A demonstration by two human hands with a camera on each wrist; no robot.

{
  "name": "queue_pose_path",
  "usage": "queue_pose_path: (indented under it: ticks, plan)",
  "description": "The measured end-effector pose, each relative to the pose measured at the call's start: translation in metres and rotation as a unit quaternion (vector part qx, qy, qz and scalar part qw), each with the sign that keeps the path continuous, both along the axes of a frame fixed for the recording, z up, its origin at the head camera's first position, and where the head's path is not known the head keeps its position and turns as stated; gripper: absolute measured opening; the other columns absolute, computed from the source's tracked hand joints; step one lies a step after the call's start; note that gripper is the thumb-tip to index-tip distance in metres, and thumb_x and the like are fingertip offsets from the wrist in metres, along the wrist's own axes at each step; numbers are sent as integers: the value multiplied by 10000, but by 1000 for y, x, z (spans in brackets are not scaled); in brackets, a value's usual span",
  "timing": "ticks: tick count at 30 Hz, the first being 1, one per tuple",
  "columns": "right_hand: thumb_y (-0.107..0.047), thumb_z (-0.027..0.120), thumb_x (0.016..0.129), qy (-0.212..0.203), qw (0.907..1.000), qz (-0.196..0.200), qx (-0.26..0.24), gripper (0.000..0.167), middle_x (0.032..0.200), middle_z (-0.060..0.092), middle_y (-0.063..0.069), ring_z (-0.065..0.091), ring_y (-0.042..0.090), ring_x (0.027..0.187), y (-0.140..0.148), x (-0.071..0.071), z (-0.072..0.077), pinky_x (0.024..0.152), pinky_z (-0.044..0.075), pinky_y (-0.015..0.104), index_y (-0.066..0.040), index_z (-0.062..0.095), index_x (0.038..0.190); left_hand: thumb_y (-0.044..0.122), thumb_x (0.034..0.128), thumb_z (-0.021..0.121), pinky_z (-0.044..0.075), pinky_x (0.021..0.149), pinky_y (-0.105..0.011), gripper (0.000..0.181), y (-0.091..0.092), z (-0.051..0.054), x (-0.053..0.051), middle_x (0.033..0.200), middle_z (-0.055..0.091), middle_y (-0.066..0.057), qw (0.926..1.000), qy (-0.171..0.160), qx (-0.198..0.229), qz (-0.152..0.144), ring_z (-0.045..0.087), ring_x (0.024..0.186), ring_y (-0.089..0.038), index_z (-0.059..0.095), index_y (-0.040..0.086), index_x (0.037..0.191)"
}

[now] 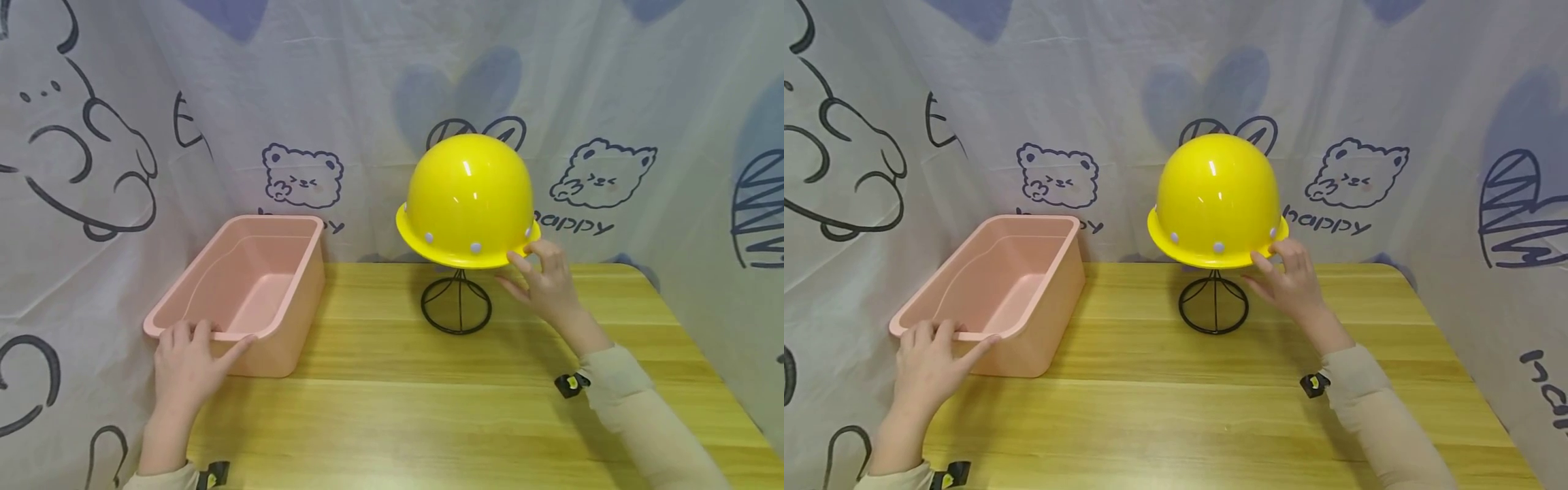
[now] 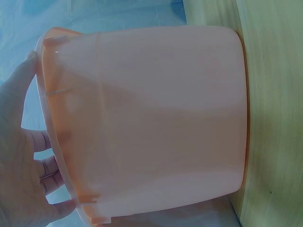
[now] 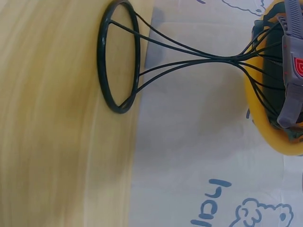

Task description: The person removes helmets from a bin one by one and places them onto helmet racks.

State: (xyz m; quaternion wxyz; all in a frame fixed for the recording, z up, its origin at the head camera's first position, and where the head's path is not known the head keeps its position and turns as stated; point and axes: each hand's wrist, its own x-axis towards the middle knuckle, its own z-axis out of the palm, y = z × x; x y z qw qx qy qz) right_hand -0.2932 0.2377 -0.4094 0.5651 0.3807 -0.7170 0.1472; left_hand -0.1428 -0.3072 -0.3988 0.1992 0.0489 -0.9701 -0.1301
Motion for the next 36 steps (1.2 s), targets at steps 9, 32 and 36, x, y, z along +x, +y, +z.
queue_pose_path:
  ticks: [9, 32, 36]
  plan:
    - [-414, 582, 951, -560, 9984, -14, 84, 434, 1168, 518, 249, 520, 385, 1068, 4, 17, 1, 1066, 387, 357, -81, 563, 1228, 641, 839, 611, 263, 934, -619, 663, 1, 3, 0, 1110, 433, -304, 10000, 82, 14, -31, 337, 1141, -516, 521, 21, 1054]
    - [-491, 484, 979, -1459, 9855, -753, 422, 607, 1370, 492, 270, 490, 425, 1260, 9, 50, -11, 1138, 344, 448, -39, 498, 1384, 645, 845, 601, 259, 925, -609, 698, 5, -2, -1, 1127, 422, -320, 10000, 4, 69, -19, 318, 1138, -527, 526, -9, 1079]
    - [-494, 472, 983, -1544, 9842, -756, 422, 614, 1410, 464, 260, 460, 425, 1297, 8, 52, -9, 1154, 319, 461, -48, 475, 1406, 635, 847, 606, 266, 914, -607, 698, 5, -1, 0, 1120, 426, -321, 9999, 58, 99, -57, 322, 1125, -523, 534, -19, 1078]
